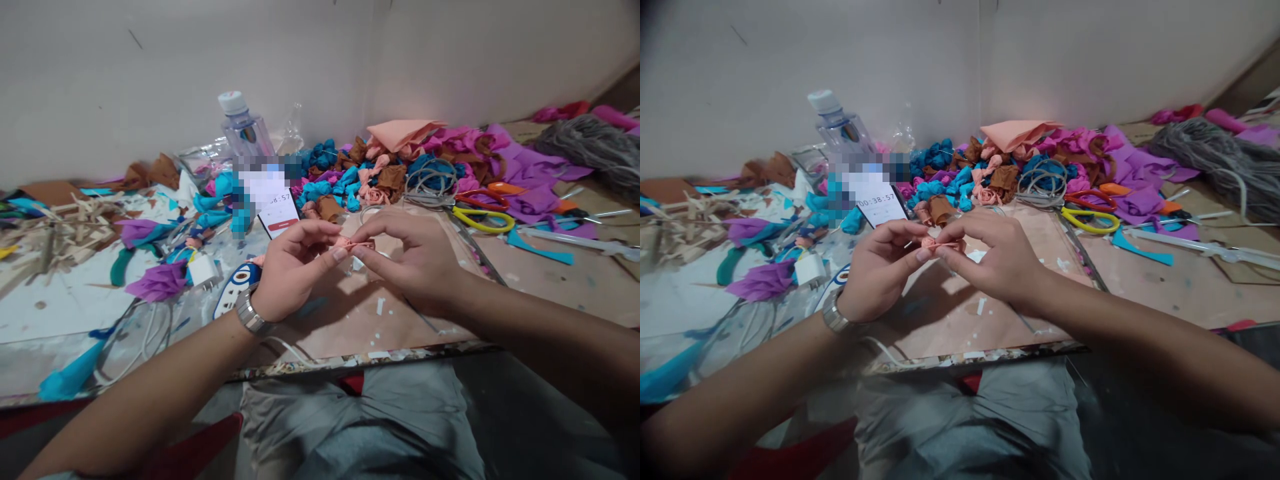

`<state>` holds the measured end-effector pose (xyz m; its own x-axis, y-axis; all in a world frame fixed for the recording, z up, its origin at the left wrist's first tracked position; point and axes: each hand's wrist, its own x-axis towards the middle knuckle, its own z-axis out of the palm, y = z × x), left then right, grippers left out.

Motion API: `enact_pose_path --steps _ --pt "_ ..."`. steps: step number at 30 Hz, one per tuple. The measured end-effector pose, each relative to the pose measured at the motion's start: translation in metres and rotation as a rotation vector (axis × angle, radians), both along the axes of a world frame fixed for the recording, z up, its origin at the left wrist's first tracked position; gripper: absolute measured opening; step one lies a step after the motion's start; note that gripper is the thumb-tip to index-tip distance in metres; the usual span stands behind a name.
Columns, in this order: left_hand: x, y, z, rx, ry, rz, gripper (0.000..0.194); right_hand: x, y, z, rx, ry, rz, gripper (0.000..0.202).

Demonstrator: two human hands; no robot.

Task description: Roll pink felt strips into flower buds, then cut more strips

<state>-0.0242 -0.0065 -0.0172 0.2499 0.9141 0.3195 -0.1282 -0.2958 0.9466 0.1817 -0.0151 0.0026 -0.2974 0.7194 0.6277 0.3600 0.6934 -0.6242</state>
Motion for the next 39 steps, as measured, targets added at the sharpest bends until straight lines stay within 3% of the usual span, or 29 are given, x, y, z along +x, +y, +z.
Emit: enact_pose_path --steps 10,18,28,39 --pt "-0.0010 0.0020 0.0043 0.110 0.106 0.006 0.014 -0.0012 0.0006 -0.0015 0.002 0.003 -0.028 0.002" --pt "-0.0030 -0.0018 0.0049 0.383 0.341 0.154 0.021 -0.0034 0.0018 -0.0037 0.011 0.000 -0.062 0.005" --pt "-0.0026 -0.0025 0.0032 0.298 0.354 0.189 0.020 -0.0020 0.0033 -0.0066 0.016 -0.013 -0.031 0.005" --pt "-0.0005 -0.0020 0.0054 0.246 0.292 0.127 0.017 -0.0008 0.0045 -0.0035 0.023 -0.019 -0.036 0.007"
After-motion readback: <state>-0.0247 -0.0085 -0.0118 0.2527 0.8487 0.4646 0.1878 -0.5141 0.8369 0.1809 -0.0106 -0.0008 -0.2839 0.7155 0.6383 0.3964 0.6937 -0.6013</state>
